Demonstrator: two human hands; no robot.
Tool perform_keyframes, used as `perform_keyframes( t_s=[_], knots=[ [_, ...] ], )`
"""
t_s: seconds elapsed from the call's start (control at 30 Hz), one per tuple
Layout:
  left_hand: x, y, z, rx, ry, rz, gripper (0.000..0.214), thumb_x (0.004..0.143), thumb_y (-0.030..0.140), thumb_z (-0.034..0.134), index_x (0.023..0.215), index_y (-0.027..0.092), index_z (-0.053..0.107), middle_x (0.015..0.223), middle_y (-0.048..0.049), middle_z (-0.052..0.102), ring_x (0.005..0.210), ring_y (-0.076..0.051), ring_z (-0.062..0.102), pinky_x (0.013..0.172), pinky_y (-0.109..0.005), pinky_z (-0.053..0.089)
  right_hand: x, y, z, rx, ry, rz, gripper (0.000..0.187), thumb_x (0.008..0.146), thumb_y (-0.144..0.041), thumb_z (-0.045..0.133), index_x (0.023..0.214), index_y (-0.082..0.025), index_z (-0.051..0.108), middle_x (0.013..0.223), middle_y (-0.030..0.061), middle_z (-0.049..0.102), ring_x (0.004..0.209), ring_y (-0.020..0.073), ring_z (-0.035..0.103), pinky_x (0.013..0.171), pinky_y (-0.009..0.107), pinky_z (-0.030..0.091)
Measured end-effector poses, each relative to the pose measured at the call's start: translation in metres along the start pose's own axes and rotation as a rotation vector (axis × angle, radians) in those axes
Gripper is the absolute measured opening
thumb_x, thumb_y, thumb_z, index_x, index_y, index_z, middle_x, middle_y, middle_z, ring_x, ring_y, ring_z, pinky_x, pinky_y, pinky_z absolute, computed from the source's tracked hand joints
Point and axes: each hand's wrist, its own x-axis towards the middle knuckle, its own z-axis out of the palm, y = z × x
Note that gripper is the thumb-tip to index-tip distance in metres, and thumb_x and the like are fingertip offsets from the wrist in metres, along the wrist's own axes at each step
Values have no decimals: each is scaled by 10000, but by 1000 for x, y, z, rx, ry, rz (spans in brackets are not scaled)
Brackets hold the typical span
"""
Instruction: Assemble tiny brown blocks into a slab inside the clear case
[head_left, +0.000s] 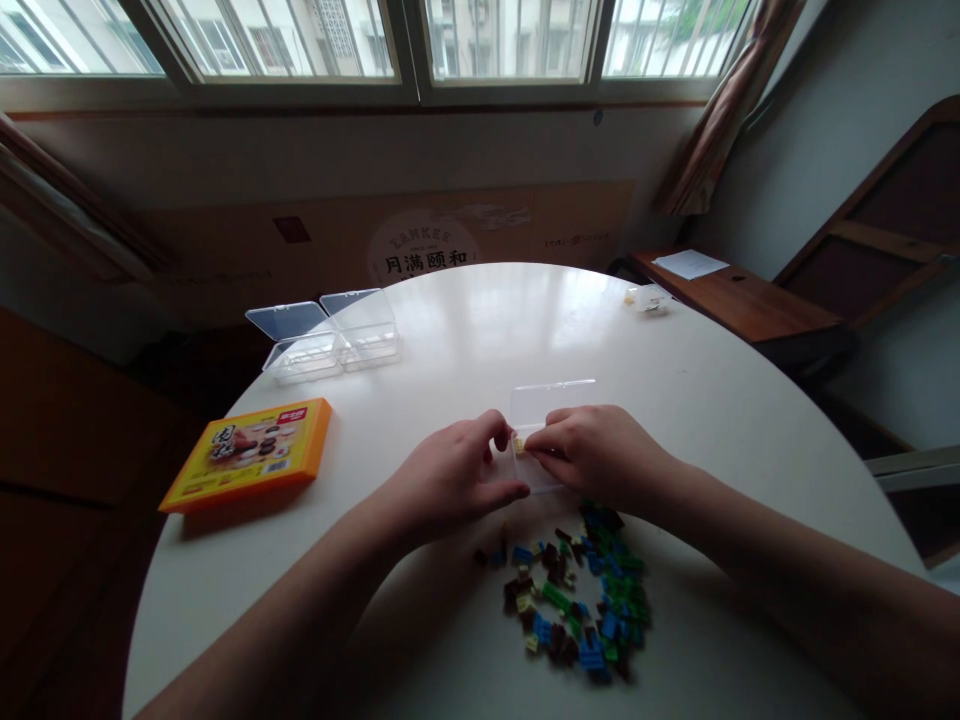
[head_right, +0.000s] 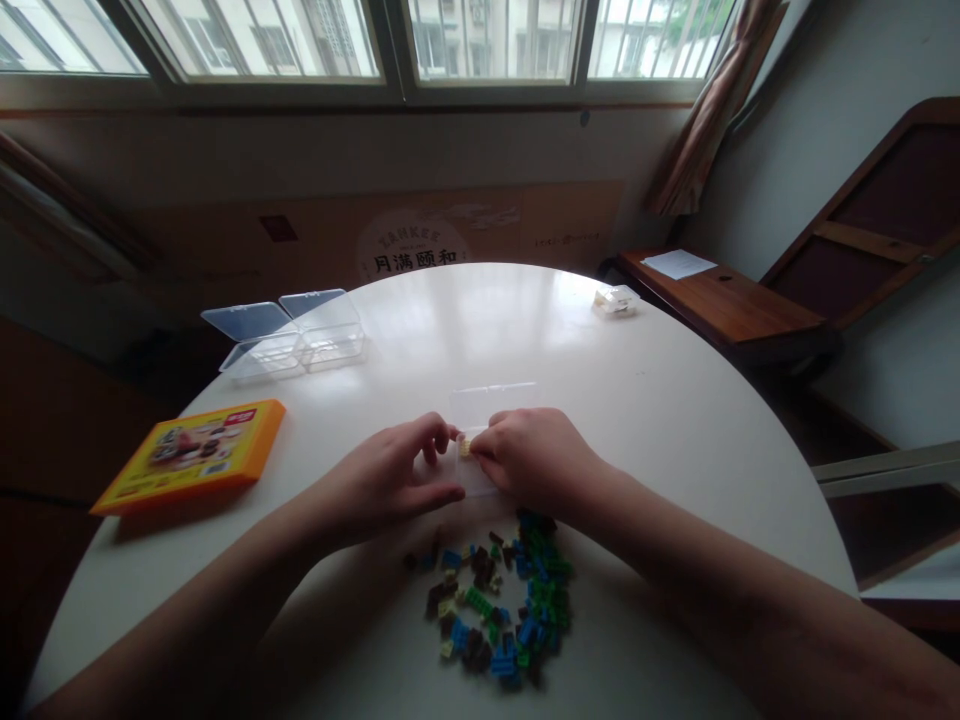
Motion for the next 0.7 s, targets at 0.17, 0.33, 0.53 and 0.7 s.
perform_keyframes(
  t_s=[0.17, 0.33, 0.53, 0.7],
  knots=[
    [0, 1, -1, -2, 2, 6, 385, 753, 445, 673, 1045, 228, 544, 921, -39, 644, 801, -215, 604, 685, -323, 454, -1, 2, 0, 23, -5, -4, 198, 865, -269, 559, 833, -264, 754, 719, -5, 639, 595, 111, 497, 543, 269, 267],
    [-1, 2, -1, 3, -11, -4, 402, 755, 451, 680, 1051, 221, 536, 935, -44, 642, 809, -218, 601, 688, -327, 453, -4, 4, -2, 78, 22, -17, 210, 874, -236, 549, 896, -260, 756, 788, -1, 678, 648, 118, 554, 569, 257, 323],
    [-3, 3, -4, -11, -8, 11, 407, 767, 493, 668, 1042, 222, 538, 969, -55, 638, 822, -216, 594, 706, -333, 463, -15, 5, -17, 120, 91, -42, 201, 889, -226, 566, 940, -262, 757, 817, 0, 696, 682, 113, 589, 594, 248, 361],
    [-7, 0, -14, 29, -51, 32, 285, 778, 451, 666, 909, 216, 570, 901, -31, 638, 786, -194, 573, 675, -299, 436, -22, 3, -35, 133, 52, -111, 187, 887, -215, 579, 946, -258, 751, 794, 2, 692, 674, 114, 592, 598, 244, 364]
  ],
)
